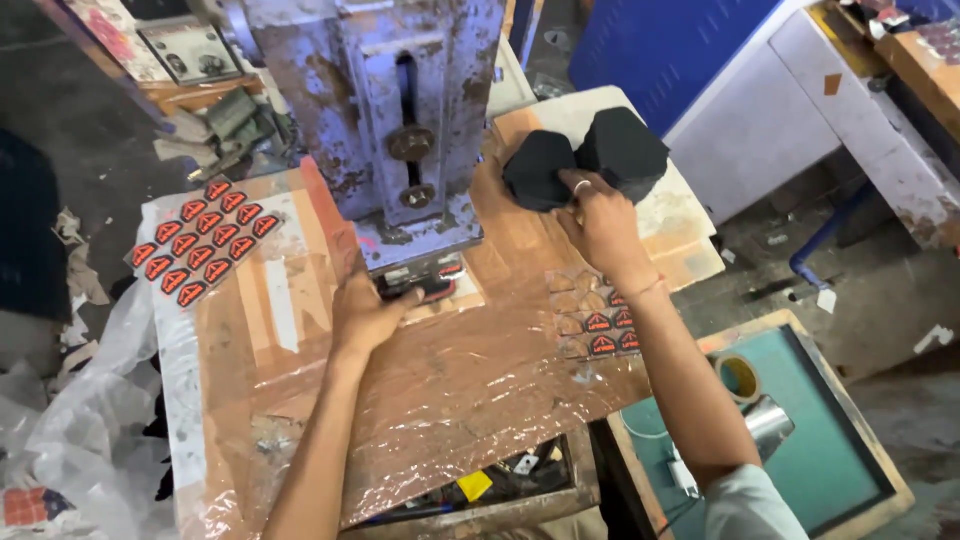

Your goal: The person repeatedly places black fabric items under a vertical heat press machine to apply a logo. They position the items, operate the press, and then remove the finished products to a pile on the table.

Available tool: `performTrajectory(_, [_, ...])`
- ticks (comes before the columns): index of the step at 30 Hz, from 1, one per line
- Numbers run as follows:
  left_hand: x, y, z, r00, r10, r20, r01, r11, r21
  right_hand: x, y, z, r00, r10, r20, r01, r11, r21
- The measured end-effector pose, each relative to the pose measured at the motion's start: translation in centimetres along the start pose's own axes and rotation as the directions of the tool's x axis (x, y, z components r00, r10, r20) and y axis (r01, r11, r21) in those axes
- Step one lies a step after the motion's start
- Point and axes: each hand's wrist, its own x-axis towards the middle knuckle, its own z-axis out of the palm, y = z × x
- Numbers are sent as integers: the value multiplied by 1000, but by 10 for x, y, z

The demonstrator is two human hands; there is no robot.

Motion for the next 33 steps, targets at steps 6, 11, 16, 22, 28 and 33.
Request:
performTrajectory(6, [-81, -42, -55, 990, 116, 74, -79, 920, -384, 11, 29, 18, 966, 180, 187, -200, 976, 91])
performTrajectory(11, [-114, -18, -136, 880, -453, 143, 420, 883, 209, 7, -1, -6, 971, 208, 120, -214, 976, 44])
performTrajectory(16, [-140, -24, -185, 744, -669, -3, 572, 634, 520, -104, -91, -9, 981, 27, 193, 30, 958, -287])
performTrajectory(22, [-132, -15, -139, 977, 82, -199, 77, 732, 677, -117, -153, -6, 880, -175, 441, 119, 981, 151])
performTrajectory(28, [-67, 0, -18, 972, 211, 102, -234, 835, 499, -59, -116, 53, 873, -276, 402, 210, 957, 201])
performTrajectory(33, [-64, -11, -3, 964, 200, 176, -262, 828, 496, -58, -102, 56, 888, -247, 389, 168, 960, 225])
